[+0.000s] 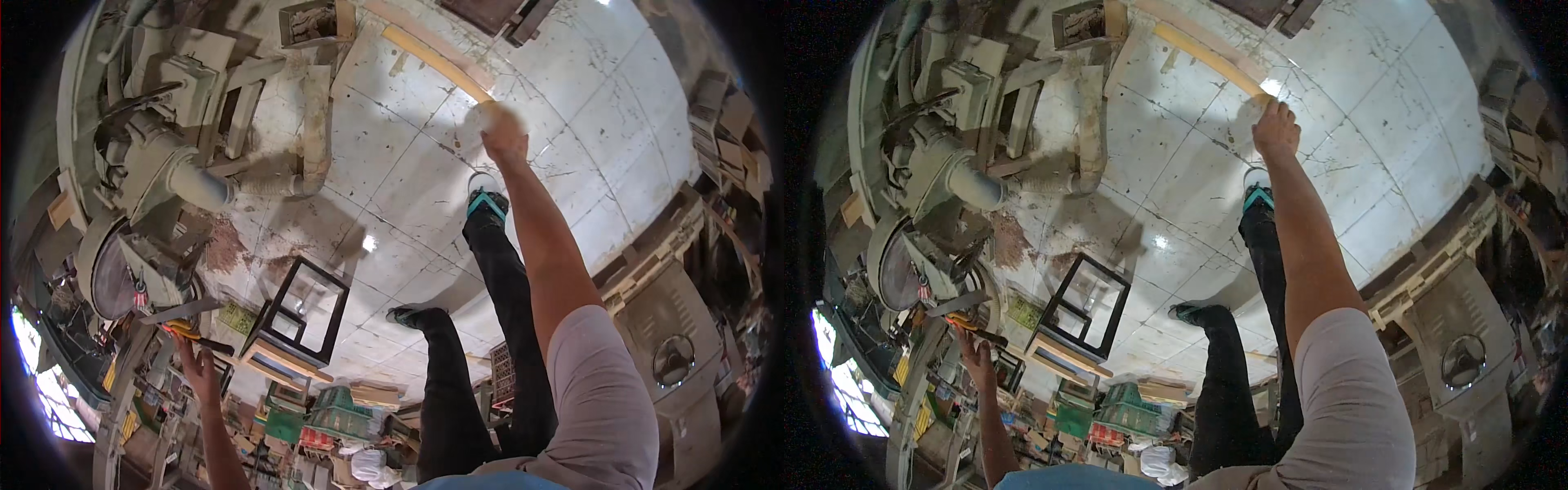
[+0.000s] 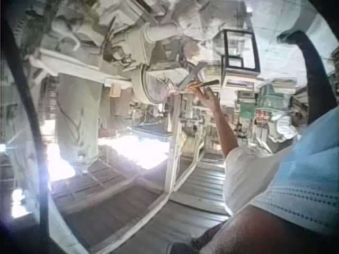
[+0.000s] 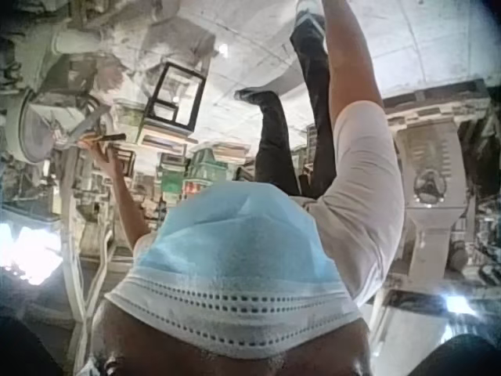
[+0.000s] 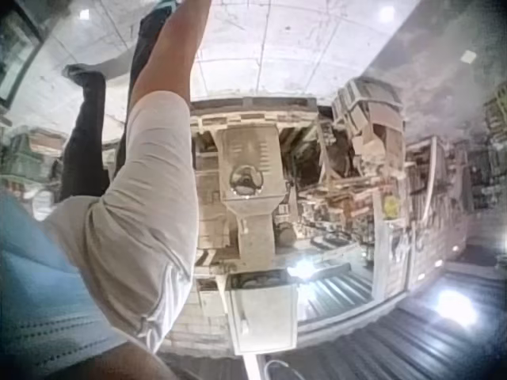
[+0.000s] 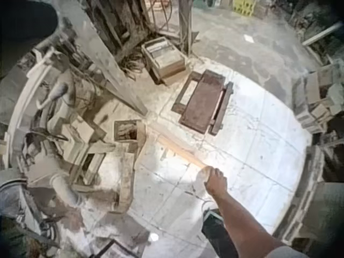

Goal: The person assembles a small wooden frame by screwing pieces together and then measuring the structure with a metal ruler. They work on the floor in a cluttered workshop, using a screwdriver to fasten the joints and a ruler to check the alignment of the frame.

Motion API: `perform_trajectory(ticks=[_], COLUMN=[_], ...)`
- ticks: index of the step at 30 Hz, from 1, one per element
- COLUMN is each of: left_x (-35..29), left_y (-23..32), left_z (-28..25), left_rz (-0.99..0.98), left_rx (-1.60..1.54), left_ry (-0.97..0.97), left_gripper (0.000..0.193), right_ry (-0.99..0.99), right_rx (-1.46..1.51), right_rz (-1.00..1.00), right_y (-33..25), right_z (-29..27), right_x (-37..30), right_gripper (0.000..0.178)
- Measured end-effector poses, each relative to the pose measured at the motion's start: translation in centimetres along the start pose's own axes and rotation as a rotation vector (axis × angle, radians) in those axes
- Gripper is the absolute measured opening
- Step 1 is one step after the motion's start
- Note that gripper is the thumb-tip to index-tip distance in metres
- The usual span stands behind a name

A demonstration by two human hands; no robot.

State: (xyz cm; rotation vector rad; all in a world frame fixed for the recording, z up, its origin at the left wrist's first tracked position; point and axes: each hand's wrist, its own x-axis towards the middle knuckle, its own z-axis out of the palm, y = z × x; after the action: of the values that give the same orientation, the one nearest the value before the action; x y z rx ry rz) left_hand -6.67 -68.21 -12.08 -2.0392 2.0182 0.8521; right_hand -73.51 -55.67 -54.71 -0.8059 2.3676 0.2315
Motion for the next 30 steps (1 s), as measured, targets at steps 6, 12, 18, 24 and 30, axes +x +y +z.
perform_trajectory(ticks=[6, 12, 18, 24, 30], left_x=[-0.7, -1.4, -1.8, -1.1, -1.0], left_y=[2.3, 1.1, -1.3, -0.4, 1.3], left_z=[0.6, 0.3, -0.1, 0.0, 0.3], left_rz=[-0.187, -0.062, -0.190, -0.191, -0.133], left_rx=[-0.089, -0.038, -0.136, -0.144, -0.062], left_ry=[0.019, 0.068, 0.072, 0.072, 0.011], left_gripper=[0.081, 0.074, 0.076, 0.078, 0.088], right_ry=[-0.073, -0.005, 0.087, 0.176, 0.157], right_rx=[-0.102, -0.137, -0.082, 0.037, 0.031], right_rz=[0.005, -0.105, -0.152, -0.093, -0.171], right_y=[1.8, 1.5, -1.8, -3.9, -3.5], right_z=[2.8, 2.4, 1.4, 1.8, -0.6], right_x=[3.2, 4.5, 6.0, 9.7, 6.9], right_gripper=[0.059, 0.052, 0.053, 0.045, 0.035])
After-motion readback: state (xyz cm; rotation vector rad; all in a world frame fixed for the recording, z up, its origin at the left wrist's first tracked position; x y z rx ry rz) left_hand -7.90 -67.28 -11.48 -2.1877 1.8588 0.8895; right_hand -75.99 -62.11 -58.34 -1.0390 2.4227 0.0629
